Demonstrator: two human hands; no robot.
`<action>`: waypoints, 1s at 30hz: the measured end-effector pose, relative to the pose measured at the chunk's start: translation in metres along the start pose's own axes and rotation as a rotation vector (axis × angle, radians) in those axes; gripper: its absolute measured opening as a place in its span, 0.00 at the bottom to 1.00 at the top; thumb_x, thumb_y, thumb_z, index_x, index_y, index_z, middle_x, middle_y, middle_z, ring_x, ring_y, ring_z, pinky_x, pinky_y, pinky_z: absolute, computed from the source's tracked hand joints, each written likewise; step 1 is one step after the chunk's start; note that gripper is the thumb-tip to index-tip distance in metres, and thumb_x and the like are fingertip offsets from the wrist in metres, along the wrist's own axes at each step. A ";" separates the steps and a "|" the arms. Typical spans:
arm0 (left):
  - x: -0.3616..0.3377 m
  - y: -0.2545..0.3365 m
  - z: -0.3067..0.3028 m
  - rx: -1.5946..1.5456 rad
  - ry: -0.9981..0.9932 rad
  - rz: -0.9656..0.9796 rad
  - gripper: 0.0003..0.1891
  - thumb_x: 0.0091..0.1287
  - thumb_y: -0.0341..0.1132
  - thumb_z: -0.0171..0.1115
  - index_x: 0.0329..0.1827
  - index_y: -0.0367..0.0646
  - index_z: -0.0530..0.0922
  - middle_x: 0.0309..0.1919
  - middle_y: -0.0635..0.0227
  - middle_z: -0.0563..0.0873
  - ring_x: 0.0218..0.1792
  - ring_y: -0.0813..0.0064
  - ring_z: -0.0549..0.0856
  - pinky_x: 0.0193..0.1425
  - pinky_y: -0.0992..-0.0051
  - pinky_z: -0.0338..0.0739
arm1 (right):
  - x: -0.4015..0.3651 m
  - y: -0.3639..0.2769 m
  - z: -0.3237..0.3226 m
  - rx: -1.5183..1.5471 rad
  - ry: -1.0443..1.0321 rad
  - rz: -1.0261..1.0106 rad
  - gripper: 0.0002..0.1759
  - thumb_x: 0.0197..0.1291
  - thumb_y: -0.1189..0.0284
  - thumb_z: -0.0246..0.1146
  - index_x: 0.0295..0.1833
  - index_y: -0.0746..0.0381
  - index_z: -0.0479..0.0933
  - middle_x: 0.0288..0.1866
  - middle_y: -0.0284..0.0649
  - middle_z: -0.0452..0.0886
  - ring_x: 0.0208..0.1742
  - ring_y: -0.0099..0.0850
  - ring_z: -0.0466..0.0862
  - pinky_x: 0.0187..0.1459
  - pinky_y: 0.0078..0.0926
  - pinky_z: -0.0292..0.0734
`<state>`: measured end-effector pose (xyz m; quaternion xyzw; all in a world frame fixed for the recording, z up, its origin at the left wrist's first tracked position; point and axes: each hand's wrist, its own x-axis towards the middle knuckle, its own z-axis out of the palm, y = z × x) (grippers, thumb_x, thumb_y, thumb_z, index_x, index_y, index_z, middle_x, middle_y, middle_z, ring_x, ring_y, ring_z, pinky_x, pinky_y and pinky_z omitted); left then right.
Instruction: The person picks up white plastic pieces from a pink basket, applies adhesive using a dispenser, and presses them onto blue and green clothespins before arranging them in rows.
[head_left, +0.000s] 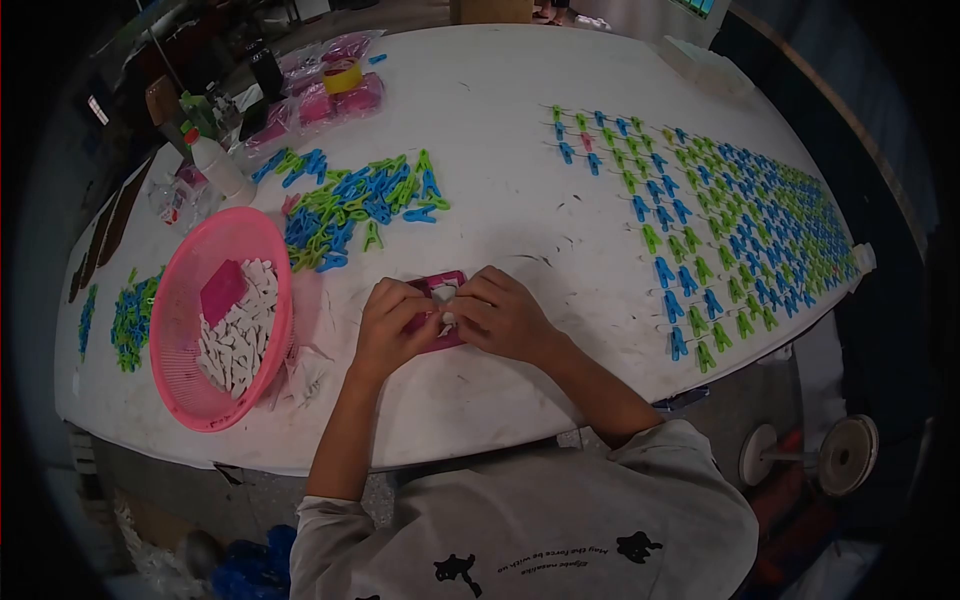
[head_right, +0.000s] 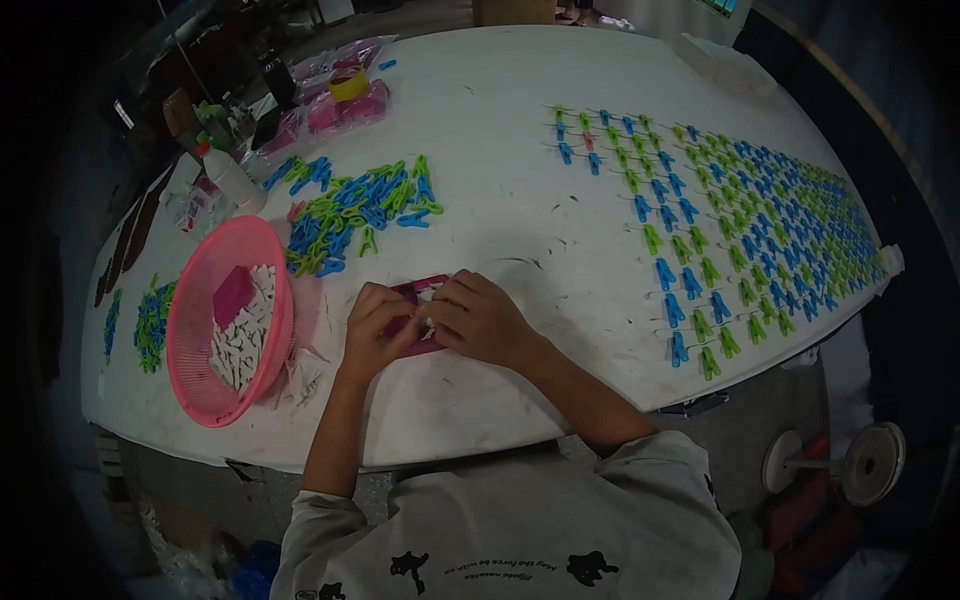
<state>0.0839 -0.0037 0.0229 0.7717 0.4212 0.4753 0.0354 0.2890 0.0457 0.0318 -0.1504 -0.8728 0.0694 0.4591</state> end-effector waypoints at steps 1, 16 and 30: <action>0.000 0.000 0.000 0.000 0.011 -0.001 0.12 0.47 0.25 0.76 0.35 0.43 0.84 0.34 0.67 0.82 0.39 0.64 0.81 0.43 0.68 0.76 | 0.000 0.000 -0.001 -0.009 -0.008 0.008 0.15 0.44 0.80 0.71 0.41 0.59 0.80 0.38 0.34 0.79 0.40 0.34 0.78 0.43 0.29 0.79; 0.001 0.002 0.000 0.033 0.038 0.005 0.12 0.48 0.25 0.76 0.37 0.43 0.85 0.34 0.68 0.82 0.39 0.64 0.80 0.42 0.68 0.75 | 0.004 -0.009 -0.007 0.027 0.088 0.029 0.19 0.45 0.79 0.71 0.46 0.59 0.81 0.43 0.37 0.79 0.42 0.34 0.79 0.43 0.29 0.79; 0.002 -0.003 -0.015 -0.147 0.221 -0.348 0.05 0.60 0.26 0.72 0.37 0.40 0.84 0.33 0.66 0.85 0.36 0.70 0.79 0.41 0.74 0.74 | 0.016 0.073 0.017 0.201 0.152 0.568 0.11 0.57 0.79 0.66 0.47 0.63 0.81 0.36 0.38 0.80 0.35 0.29 0.78 0.37 0.28 0.75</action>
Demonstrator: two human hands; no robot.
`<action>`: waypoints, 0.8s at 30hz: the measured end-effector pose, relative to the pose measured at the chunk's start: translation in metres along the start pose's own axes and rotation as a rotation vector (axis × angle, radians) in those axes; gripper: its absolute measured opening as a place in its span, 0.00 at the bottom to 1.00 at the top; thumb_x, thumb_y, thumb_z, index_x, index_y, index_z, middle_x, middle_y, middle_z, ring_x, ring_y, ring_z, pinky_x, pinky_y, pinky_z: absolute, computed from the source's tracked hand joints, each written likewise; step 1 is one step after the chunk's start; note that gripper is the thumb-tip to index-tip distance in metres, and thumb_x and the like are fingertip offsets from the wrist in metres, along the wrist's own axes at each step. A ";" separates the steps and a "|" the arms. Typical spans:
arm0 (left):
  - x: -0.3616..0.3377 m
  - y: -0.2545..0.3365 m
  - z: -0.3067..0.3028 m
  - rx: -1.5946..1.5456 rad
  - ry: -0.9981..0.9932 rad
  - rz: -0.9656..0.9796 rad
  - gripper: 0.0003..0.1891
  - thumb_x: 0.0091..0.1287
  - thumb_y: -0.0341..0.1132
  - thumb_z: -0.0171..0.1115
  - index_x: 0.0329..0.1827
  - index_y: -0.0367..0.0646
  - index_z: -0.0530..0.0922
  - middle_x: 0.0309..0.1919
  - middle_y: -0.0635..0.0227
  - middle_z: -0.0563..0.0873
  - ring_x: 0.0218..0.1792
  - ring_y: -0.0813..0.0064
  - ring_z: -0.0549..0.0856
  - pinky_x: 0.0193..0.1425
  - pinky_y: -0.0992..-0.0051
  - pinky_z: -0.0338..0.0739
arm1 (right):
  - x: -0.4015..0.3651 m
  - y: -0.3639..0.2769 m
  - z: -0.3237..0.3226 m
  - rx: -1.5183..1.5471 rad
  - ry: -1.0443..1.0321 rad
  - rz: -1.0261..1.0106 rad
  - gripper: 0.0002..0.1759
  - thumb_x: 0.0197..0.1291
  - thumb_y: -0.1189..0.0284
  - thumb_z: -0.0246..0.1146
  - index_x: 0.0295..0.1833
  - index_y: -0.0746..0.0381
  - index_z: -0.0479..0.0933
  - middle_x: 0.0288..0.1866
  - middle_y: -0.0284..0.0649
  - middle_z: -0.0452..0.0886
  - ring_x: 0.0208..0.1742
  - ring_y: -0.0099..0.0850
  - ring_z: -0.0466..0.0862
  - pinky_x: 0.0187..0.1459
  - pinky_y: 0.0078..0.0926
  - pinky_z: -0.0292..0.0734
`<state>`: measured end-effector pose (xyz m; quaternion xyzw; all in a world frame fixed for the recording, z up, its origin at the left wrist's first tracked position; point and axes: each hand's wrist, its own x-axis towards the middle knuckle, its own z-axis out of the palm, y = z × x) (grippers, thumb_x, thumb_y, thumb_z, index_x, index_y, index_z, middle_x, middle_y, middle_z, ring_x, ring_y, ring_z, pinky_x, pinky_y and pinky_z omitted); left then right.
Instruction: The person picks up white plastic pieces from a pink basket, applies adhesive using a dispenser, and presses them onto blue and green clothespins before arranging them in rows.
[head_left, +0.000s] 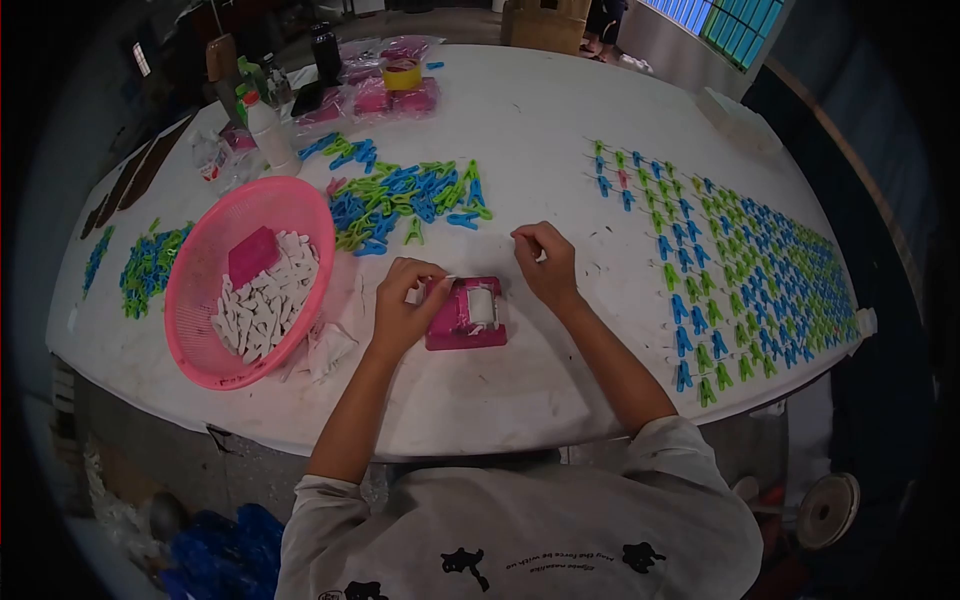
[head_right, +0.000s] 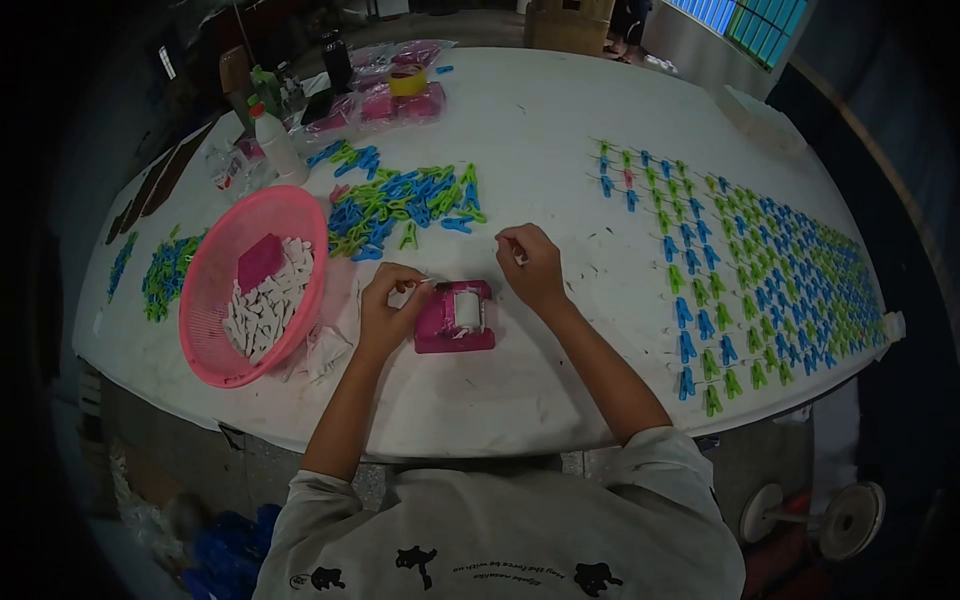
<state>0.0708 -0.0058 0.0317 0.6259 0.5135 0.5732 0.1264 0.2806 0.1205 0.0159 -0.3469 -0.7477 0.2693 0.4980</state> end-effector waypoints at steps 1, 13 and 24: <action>0.000 0.001 0.000 -0.041 -0.003 -0.041 0.05 0.60 0.26 0.72 0.37 0.40 0.84 0.33 0.67 0.84 0.35 0.72 0.79 0.41 0.75 0.73 | 0.013 0.004 0.005 -0.010 -0.020 -0.022 0.10 0.58 0.78 0.66 0.47 0.63 0.81 0.35 0.38 0.80 0.33 0.29 0.78 0.37 0.28 0.75; -0.006 -0.025 -0.003 -0.425 0.032 -0.354 0.06 0.66 0.25 0.69 0.43 0.37 0.82 0.35 0.73 0.84 0.36 0.86 0.80 0.41 0.84 0.74 | 0.023 0.038 0.035 -0.245 -0.183 -0.029 0.30 0.61 0.63 0.68 0.70 0.50 0.74 0.60 0.50 0.72 0.56 0.46 0.76 0.57 0.41 0.76; -0.010 -0.020 0.007 -0.432 -0.001 -0.398 0.05 0.65 0.26 0.71 0.42 0.38 0.83 0.31 0.77 0.84 0.32 0.88 0.77 0.38 0.84 0.70 | 0.022 0.039 0.038 -0.510 -0.317 -0.085 0.25 0.58 0.60 0.71 0.61 0.53 0.80 0.65 0.48 0.71 0.61 0.48 0.74 0.59 0.43 0.75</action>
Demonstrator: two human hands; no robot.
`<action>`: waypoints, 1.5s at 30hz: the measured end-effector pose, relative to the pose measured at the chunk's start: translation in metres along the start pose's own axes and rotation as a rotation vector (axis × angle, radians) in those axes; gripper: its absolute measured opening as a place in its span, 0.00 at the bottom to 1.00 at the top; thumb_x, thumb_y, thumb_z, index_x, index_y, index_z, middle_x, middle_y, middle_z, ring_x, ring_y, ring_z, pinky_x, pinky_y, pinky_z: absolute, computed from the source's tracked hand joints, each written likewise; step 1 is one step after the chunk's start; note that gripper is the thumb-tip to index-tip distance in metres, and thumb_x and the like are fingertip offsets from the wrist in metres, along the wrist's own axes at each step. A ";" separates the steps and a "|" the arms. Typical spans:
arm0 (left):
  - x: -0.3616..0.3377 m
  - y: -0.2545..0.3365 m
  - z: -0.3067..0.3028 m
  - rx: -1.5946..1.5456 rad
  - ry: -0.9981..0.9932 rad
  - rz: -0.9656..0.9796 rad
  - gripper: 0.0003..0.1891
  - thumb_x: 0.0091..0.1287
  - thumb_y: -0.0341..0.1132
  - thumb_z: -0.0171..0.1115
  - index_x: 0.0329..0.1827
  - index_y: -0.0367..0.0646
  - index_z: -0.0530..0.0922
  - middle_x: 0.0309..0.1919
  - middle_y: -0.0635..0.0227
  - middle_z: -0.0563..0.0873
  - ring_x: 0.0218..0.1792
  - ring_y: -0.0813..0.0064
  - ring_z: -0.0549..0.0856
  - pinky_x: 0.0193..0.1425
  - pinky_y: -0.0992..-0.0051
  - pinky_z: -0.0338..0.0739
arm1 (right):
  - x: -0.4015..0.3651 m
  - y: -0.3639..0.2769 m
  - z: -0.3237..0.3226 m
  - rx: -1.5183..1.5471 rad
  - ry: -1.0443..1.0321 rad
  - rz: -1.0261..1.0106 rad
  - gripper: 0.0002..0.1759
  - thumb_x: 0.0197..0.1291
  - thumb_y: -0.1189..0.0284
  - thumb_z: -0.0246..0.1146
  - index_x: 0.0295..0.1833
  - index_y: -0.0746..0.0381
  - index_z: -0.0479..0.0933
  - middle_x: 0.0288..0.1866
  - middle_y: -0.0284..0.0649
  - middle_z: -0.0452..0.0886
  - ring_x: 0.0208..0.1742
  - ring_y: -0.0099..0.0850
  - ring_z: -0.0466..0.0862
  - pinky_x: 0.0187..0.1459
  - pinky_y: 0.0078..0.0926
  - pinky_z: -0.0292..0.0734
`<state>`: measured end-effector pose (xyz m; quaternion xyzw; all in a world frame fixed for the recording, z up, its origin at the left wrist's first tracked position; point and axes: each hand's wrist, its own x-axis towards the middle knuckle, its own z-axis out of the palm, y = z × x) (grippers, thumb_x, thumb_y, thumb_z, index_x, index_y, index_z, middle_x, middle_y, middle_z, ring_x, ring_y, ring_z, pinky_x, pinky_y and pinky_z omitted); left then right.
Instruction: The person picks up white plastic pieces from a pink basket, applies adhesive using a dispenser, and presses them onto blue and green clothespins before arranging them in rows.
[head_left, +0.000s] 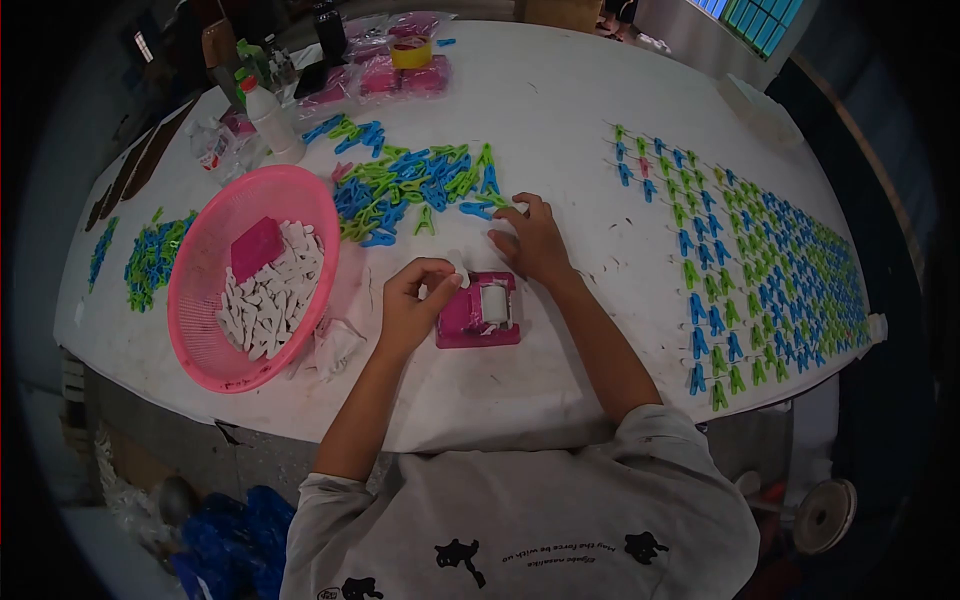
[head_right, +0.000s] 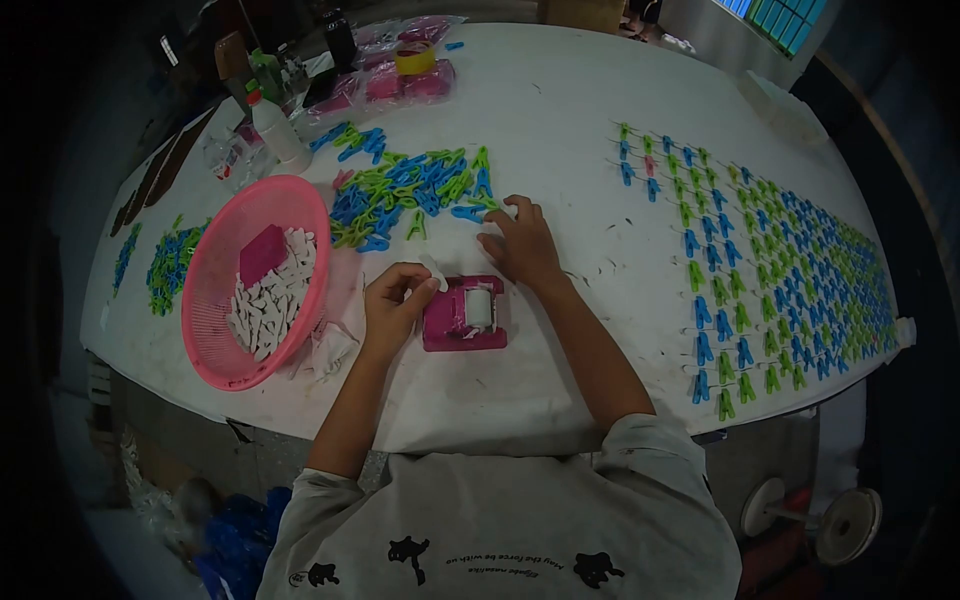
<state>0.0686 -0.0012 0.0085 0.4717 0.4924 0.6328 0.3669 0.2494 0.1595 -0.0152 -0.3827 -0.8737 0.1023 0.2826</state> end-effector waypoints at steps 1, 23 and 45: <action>0.000 0.000 0.001 0.014 -0.010 0.015 0.05 0.65 0.26 0.71 0.41 0.38 0.83 0.30 0.77 0.84 0.31 0.88 0.76 0.37 0.84 0.69 | 0.001 0.006 0.003 0.102 0.009 0.028 0.24 0.58 0.60 0.71 0.60 0.54 0.80 0.65 0.48 0.71 0.61 0.48 0.74 0.59 0.43 0.75; -0.002 0.012 0.000 -0.035 0.008 0.000 0.06 0.64 0.24 0.70 0.42 0.38 0.83 0.31 0.76 0.84 0.32 0.88 0.76 0.39 0.84 0.70 | 0.003 -0.012 -0.001 -0.076 0.065 -0.087 0.25 0.57 0.64 0.72 0.61 0.53 0.79 0.63 0.45 0.72 0.62 0.45 0.72 0.61 0.41 0.74; 0.003 0.012 -0.005 -0.054 0.033 0.007 0.06 0.66 0.26 0.70 0.44 0.39 0.83 0.30 0.77 0.84 0.31 0.89 0.77 0.38 0.84 0.70 | -0.009 -0.022 -0.044 0.310 -0.039 0.214 0.15 0.60 0.71 0.67 0.52 0.63 0.79 0.46 0.44 0.81 0.47 0.37 0.79 0.53 0.32 0.75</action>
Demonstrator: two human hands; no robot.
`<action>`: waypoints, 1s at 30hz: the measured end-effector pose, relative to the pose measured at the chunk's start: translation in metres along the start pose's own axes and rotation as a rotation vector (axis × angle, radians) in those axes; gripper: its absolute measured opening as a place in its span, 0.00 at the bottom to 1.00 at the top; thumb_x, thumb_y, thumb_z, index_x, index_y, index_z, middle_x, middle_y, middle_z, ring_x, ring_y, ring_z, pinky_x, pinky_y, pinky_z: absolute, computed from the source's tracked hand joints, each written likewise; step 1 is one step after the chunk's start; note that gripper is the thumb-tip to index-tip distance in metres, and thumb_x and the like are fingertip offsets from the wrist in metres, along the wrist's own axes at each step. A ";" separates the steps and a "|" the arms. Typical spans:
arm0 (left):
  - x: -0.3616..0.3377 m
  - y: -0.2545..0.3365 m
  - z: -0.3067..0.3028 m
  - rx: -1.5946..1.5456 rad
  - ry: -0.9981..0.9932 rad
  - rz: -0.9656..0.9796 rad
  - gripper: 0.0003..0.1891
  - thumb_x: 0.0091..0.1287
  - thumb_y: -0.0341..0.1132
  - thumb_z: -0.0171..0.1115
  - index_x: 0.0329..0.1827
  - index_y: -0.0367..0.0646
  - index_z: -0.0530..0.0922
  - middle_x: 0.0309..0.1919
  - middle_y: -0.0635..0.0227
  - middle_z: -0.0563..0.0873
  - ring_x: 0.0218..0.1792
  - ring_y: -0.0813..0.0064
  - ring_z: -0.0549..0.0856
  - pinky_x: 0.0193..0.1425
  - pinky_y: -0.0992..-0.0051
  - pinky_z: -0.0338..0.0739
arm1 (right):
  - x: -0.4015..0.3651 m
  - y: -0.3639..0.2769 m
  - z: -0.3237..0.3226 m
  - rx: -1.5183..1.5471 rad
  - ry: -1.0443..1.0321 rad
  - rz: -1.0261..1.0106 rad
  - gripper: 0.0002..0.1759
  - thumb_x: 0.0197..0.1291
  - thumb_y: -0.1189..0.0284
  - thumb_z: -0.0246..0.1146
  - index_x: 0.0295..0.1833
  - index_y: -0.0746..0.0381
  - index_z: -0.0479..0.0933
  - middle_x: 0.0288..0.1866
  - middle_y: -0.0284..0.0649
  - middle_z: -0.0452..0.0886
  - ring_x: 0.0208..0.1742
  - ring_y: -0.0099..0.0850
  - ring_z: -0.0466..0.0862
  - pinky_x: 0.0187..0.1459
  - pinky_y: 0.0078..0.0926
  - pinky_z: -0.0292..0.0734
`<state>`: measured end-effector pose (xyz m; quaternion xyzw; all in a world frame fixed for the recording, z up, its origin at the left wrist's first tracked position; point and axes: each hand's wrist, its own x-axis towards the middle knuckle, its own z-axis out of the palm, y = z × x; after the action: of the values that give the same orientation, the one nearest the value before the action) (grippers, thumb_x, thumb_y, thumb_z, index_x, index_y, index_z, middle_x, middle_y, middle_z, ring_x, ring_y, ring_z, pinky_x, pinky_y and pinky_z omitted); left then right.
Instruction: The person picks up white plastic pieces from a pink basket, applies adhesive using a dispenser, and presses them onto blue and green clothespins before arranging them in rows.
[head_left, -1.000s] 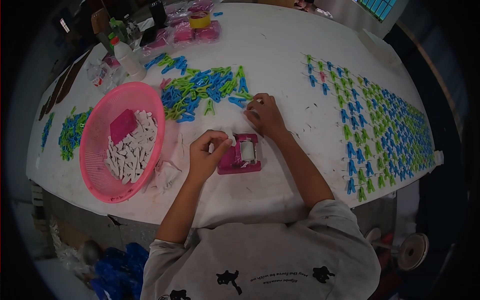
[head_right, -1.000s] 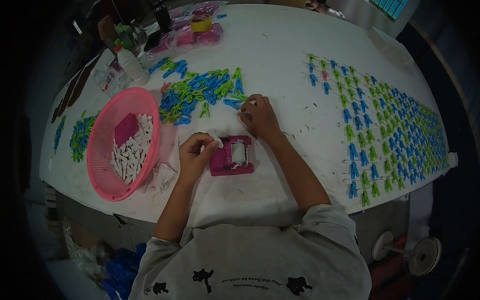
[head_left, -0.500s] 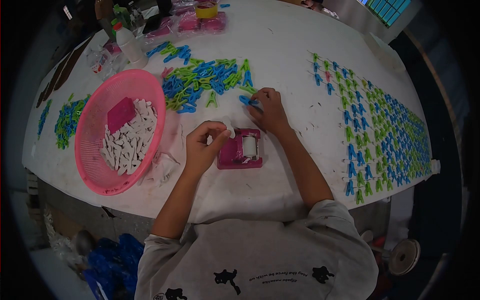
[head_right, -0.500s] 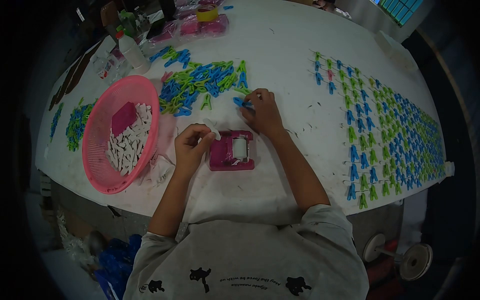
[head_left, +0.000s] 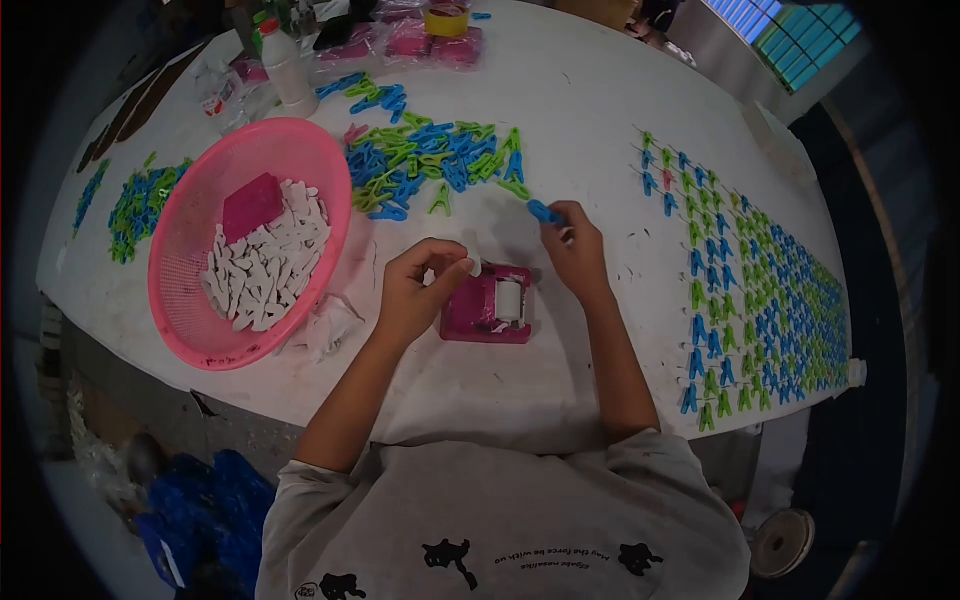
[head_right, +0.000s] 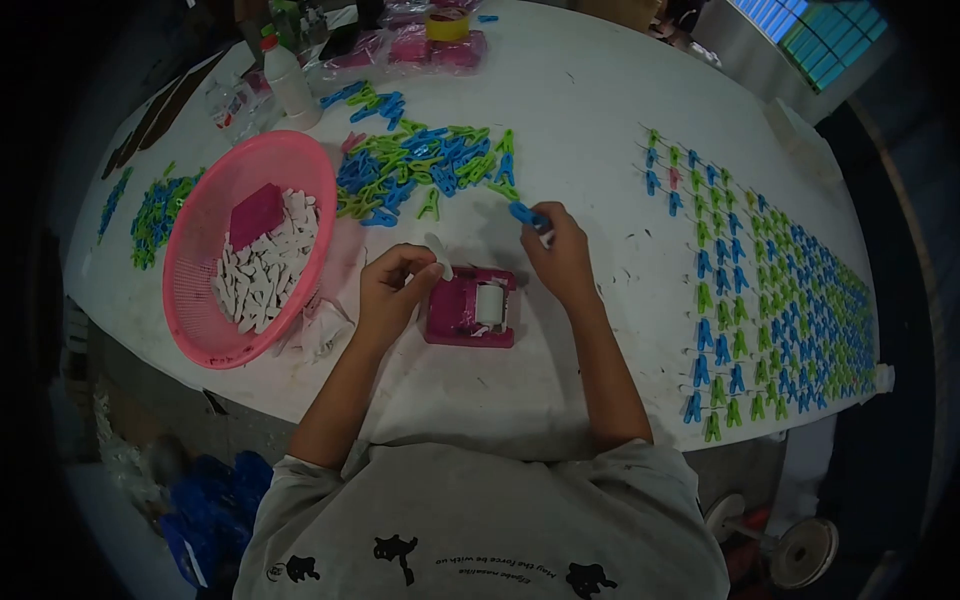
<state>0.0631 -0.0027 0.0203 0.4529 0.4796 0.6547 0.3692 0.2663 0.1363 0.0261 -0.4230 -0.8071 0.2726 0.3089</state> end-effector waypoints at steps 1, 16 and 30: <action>-0.001 -0.001 -0.003 0.043 -0.016 0.009 0.06 0.66 0.26 0.70 0.44 0.39 0.83 0.30 0.77 0.84 0.31 0.89 0.77 0.38 0.84 0.70 | -0.014 -0.003 -0.004 0.175 0.038 0.075 0.14 0.63 0.72 0.66 0.52 0.64 0.79 0.44 0.42 0.82 0.44 0.32 0.79 0.50 0.28 0.75; -0.008 0.013 0.002 -0.038 -0.111 0.089 0.08 0.66 0.20 0.67 0.47 0.37 0.83 0.38 0.72 0.83 0.35 0.84 0.77 0.43 0.82 0.72 | -0.078 -0.030 -0.023 0.513 0.173 -0.080 0.16 0.65 0.76 0.67 0.58 0.65 0.80 0.45 0.38 0.83 0.42 0.24 0.77 0.48 0.23 0.73; -0.010 0.011 0.005 0.069 -0.269 0.106 0.13 0.67 0.17 0.62 0.53 0.33 0.79 0.40 0.68 0.82 0.41 0.79 0.80 0.47 0.78 0.73 | -0.079 -0.048 -0.015 0.341 0.056 -0.193 0.19 0.56 0.77 0.72 0.55 0.64 0.84 0.43 0.40 0.89 0.40 0.31 0.81 0.46 0.28 0.76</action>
<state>0.0703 -0.0134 0.0288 0.5735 0.4234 0.5899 0.3792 0.2881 0.0480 0.0485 -0.2925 -0.7772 0.3625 0.4232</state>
